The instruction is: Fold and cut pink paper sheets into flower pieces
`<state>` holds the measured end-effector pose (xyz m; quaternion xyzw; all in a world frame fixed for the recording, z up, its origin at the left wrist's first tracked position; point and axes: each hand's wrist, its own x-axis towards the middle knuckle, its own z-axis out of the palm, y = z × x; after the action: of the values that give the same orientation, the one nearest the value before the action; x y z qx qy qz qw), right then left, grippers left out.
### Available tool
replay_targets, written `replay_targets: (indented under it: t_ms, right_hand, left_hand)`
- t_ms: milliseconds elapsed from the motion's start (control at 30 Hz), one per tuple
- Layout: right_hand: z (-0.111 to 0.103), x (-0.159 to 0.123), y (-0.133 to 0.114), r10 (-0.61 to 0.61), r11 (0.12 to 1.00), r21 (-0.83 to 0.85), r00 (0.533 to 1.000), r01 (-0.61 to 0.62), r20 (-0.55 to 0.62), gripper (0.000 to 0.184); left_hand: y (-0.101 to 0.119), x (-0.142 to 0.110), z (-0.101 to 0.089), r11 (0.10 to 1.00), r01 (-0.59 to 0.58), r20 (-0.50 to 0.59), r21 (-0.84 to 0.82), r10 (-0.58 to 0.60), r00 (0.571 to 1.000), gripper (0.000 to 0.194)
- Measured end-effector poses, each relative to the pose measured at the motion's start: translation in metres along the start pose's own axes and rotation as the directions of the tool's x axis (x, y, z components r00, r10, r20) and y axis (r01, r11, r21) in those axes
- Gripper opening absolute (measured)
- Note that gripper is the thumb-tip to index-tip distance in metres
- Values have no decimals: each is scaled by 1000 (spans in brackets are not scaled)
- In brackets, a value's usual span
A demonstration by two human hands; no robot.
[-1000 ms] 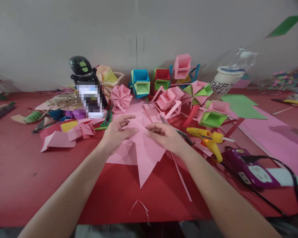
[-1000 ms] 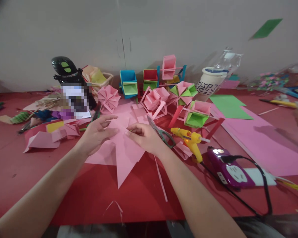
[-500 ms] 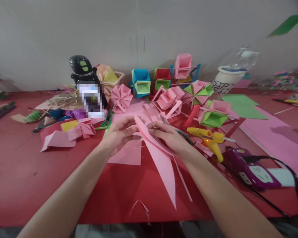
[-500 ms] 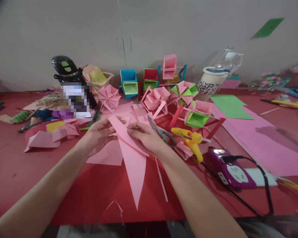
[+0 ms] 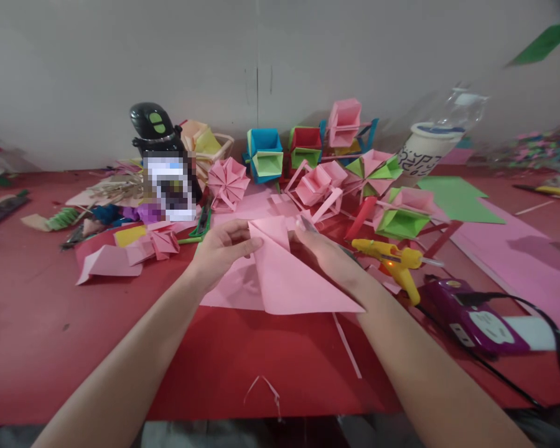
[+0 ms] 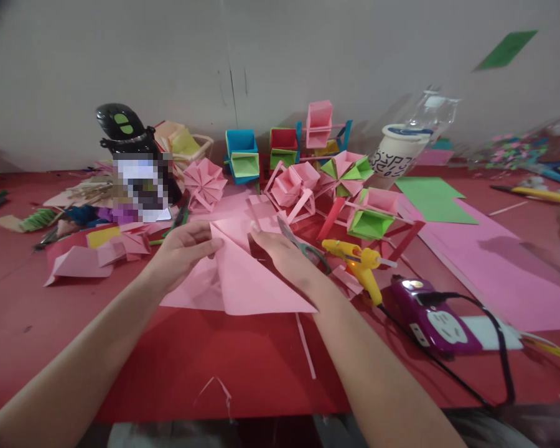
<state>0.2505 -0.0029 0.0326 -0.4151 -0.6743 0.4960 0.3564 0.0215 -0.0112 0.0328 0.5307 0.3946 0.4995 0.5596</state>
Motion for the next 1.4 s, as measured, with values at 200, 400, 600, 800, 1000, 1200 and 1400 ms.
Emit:
replay_targets:
  t_ms: [200,400,600,800,1000,1200,1400]
  right_hand:
    - [11,-1,-13,168,962,188,973,-197,156,37]
    - [15,4,-6,102,952,261,971,-158,216,30]
    - [17,4,-2,117,974,173,981,-144,158,35]
    - [14,5,1,47,996,72,990,-57,135,37]
    - [11,7,3,8,999,-50,997,-4,73,44]
    - [14,7,5,-8,997,-77,999,11,44,45]
    - [14,8,6,-14,994,-105,999,18,38,43]
  left_hand:
    - [-2,0,2,998,20,-13,58,-19,1000,26]
    - [-5,1,3,998,34,-93,47,-29,995,18]
    - [-4,1,4,995,67,-110,75,-58,992,21]
    - [0,-2,6,987,91,-118,134,-75,990,38]
    - [0,-3,8,991,80,-134,111,-65,989,33]
    - [-2,-2,8,993,85,-123,78,-75,990,30]
    - [-1,-1,9,991,102,-125,88,-90,988,32]
